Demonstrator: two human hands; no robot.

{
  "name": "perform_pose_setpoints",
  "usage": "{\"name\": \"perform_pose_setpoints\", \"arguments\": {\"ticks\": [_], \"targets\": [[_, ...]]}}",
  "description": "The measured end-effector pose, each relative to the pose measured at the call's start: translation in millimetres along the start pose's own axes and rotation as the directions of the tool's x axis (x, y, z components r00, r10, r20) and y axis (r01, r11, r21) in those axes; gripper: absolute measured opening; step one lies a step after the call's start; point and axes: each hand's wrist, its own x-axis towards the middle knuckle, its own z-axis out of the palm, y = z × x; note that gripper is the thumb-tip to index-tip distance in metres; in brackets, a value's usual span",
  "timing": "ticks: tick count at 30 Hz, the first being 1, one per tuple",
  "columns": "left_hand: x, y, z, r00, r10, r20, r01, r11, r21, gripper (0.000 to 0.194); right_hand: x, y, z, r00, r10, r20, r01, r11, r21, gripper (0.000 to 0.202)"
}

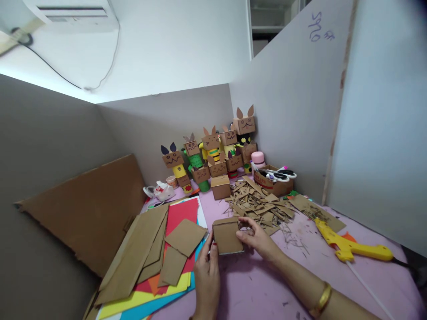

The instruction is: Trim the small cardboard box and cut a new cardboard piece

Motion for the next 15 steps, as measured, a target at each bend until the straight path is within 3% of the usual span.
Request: {"name": "perform_pose_setpoints", "arguments": {"ticks": [4,7,11,15], "targets": [[-1.4,1.3,-0.2,0.997,0.077,0.022,-0.077,0.997,-0.003,0.046,-2.1,-2.2,3.7,0.996,0.081,-0.039,-0.081,0.997,-0.001,0.054],[-2.4,0.2,0.9,0.99,0.139,0.03,-0.14,0.99,0.018,0.05,-5.5,-3.6,7.3,0.988,0.152,-0.014,-0.152,0.988,0.0,0.053],[-2.7,-0.1,2.5,0.992,0.066,0.11,-0.06,0.996,-0.065,0.053,-8.9,-4.2,9.8,0.984,0.179,0.005,-0.179,0.984,0.007,0.057],[-2.7,0.4,2.4,0.992,0.03,0.123,-0.024,0.998,-0.051,0.05,-9.5,-3.2,9.9,0.98,0.199,-0.015,-0.199,0.98,-0.003,0.057]]}}
